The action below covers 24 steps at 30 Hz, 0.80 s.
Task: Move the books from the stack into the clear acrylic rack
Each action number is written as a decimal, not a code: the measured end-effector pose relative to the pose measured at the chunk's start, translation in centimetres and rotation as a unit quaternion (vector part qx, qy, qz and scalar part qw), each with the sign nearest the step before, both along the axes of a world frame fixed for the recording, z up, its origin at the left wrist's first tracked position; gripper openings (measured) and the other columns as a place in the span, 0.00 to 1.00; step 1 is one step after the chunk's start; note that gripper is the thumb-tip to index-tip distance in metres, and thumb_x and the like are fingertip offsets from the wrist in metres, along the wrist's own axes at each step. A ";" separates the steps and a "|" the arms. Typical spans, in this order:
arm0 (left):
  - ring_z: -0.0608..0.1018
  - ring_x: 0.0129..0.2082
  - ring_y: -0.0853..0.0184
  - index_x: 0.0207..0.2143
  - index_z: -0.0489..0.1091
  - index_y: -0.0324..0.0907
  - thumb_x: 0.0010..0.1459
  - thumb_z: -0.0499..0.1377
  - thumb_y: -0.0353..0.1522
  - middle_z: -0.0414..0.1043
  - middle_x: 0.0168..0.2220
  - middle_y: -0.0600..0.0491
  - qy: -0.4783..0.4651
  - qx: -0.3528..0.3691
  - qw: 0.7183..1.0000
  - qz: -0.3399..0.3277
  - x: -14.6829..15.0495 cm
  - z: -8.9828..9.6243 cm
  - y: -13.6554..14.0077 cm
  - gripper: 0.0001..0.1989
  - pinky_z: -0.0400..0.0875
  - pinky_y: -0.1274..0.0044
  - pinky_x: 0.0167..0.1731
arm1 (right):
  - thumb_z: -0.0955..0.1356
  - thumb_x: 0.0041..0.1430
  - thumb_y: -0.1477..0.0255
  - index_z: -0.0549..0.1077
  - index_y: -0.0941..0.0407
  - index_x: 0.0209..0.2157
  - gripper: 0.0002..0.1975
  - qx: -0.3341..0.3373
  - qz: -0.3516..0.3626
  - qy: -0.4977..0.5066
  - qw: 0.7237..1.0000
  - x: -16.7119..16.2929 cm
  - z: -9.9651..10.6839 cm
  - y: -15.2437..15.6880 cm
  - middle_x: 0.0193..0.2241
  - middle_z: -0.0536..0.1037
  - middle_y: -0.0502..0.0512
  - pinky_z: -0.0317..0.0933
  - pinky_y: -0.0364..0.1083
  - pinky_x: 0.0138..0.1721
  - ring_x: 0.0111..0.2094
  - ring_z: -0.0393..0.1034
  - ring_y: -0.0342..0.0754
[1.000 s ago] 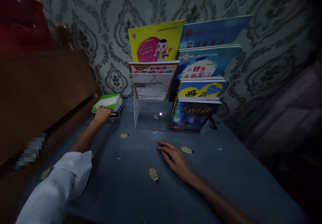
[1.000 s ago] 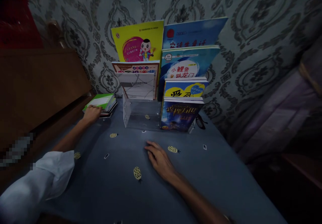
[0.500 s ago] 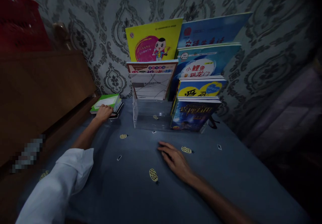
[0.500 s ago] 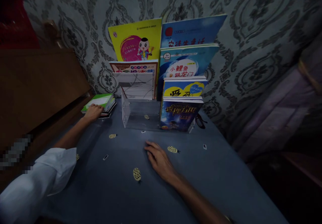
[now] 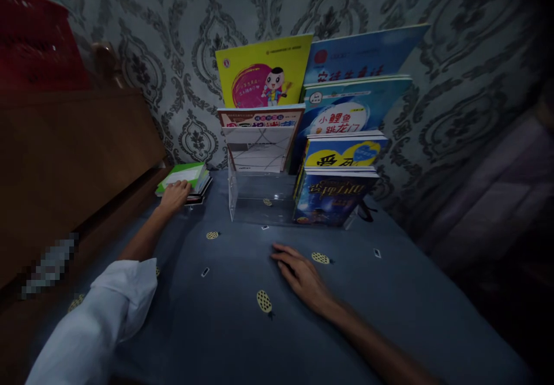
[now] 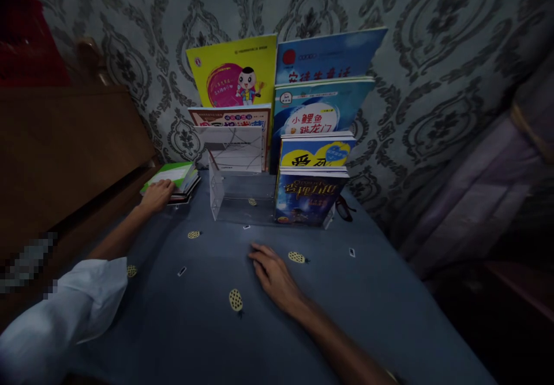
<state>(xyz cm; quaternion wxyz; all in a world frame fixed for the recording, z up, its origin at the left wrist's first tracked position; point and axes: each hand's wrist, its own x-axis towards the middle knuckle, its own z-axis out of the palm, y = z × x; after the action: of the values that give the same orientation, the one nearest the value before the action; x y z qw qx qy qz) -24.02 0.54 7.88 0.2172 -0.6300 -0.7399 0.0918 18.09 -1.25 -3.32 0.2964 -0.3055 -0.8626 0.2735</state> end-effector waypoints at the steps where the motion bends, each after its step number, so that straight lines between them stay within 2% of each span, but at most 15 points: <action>1: 0.75 0.53 0.52 0.48 0.72 0.38 0.67 0.47 0.26 0.74 0.50 0.37 0.001 -0.002 1.000 0.002 -0.1 0.1 0.2 0.16 0.70 0.65 0.47 | 0.61 0.68 0.69 0.78 0.52 0.50 0.16 0.000 0.001 -0.001 1.000 0.0 0.0 0.0 0.58 0.75 0.60 0.64 0.61 0.61 0.60 0.70 0.57; 8: 0.78 0.50 0.52 0.44 0.75 0.34 0.66 0.50 0.24 0.76 0.46 0.36 0.014 -0.039 0.999 -0.005 -0.2 0.4 1.4 0.14 0.72 0.67 0.45 | 0.61 0.69 0.70 0.78 0.52 0.50 0.17 0.008 0.010 0.001 1.000 0.1 0.3 0.0 0.58 0.75 0.59 0.65 0.59 0.61 0.59 0.70 0.55; 17: 0.77 0.50 0.51 0.48 0.72 0.31 0.67 0.47 0.24 0.74 0.48 0.34 0.019 -0.049 0.999 -0.003 0.0 0.5 0.9 0.16 0.73 0.64 0.46 | 0.61 0.68 0.70 0.78 0.52 0.50 0.17 0.014 0.010 -0.005 1.000 0.0 0.4 0.0 0.58 0.75 0.59 0.65 0.60 0.60 0.59 0.70 0.56; 21: 0.72 0.58 0.51 0.55 0.67 0.32 0.68 0.45 0.26 0.70 0.55 0.32 0.002 -0.043 0.999 0.017 -0.8 0.4 0.2 0.19 0.69 0.61 0.53 | 0.61 0.69 0.70 0.78 0.53 0.49 0.17 0.013 0.009 -0.011 1.000 -0.1 0.2 0.1 0.58 0.75 0.61 0.64 0.61 0.61 0.59 0.70 0.57; 24: 0.62 0.67 0.50 0.65 0.57 0.34 0.65 0.51 0.29 0.59 0.66 0.32 -0.020 -0.055 0.998 0.037 -2.2 0.3 0.3 0.27 0.61 0.56 0.61 | 0.60 0.69 0.70 0.78 0.53 0.49 0.17 0.015 0.012 -0.008 1.000 0.0 0.1 0.1 0.58 0.75 0.61 0.63 0.61 0.62 0.59 0.70 0.56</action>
<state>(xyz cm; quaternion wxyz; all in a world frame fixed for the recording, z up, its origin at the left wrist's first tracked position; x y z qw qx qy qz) -26.17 0.87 8.16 0.1638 -0.6146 -0.7609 0.1284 18.07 -1.12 -3.26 0.2906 -0.2929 -0.8725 0.2617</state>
